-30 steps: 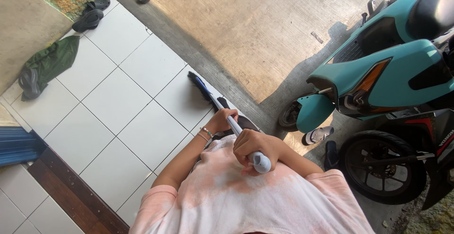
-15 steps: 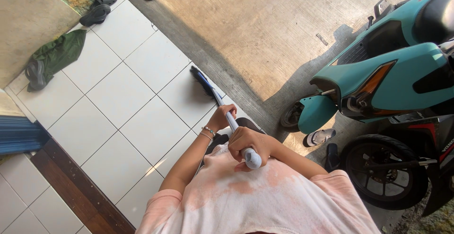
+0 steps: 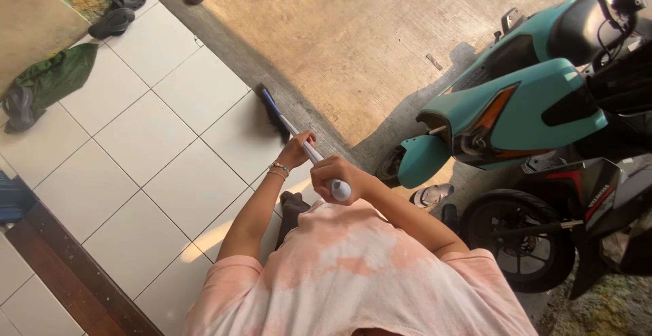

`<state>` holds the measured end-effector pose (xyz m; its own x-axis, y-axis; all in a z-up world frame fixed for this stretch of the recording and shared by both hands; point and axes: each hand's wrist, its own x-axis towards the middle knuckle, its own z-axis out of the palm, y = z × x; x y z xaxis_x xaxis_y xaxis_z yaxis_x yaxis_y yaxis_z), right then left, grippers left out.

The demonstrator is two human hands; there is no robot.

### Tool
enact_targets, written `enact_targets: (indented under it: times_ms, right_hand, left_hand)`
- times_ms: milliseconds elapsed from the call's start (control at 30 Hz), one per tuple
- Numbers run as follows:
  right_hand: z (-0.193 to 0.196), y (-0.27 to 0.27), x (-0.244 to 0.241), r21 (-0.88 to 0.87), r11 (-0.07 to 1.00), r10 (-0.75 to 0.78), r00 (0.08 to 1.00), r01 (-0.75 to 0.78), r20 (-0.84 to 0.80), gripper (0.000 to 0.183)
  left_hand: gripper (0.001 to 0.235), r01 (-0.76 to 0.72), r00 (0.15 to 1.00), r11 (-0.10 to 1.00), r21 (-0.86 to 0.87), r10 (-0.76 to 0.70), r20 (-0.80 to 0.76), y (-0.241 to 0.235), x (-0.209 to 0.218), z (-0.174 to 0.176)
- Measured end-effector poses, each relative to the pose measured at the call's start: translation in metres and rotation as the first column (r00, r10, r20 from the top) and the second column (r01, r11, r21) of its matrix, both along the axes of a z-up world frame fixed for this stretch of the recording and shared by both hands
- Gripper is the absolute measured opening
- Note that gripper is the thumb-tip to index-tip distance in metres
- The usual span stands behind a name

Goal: The person sweeps the tiled floor using a broom, pushing debris across the tiles while navigating around parked motorbikes and laundry bags.

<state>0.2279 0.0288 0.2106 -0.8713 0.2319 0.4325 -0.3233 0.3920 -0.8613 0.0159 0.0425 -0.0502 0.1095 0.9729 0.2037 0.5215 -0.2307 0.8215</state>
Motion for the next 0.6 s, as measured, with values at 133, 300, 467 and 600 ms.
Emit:
enact_targets:
  times_ms: [133,300,467,600]
  right_hand:
    - [0.031,-0.026,0.076,0.008,0.991,-0.133,0.985,0.135,-0.111,0.019]
    - [0.095,-0.069,0.174,-0.134,0.981,-0.177,0.917,0.137,-0.358,0.03]
    - [0.098,-0.087,0.213,-0.196,0.977,-0.127,0.969,0.085,-0.211,0.029]
    - [0.072,-0.085,0.216,-0.146,0.989,0.004,0.992,-0.022,-0.126,0.031]
  left_hand:
    - [0.011,0.087,0.985,0.991,0.1,-0.071,-0.156,-0.005,0.067,0.019]
    - [0.018,0.218,0.974,0.966,0.139,-0.207,-0.093,-0.049,0.184,0.079]
    - [0.017,0.324,0.944,0.939,-0.12,-0.312,0.107,-0.094,0.245,0.096]
    - [0.02,0.362,0.932,0.928,-0.093,-0.357,0.064,-0.099,0.253,0.08]
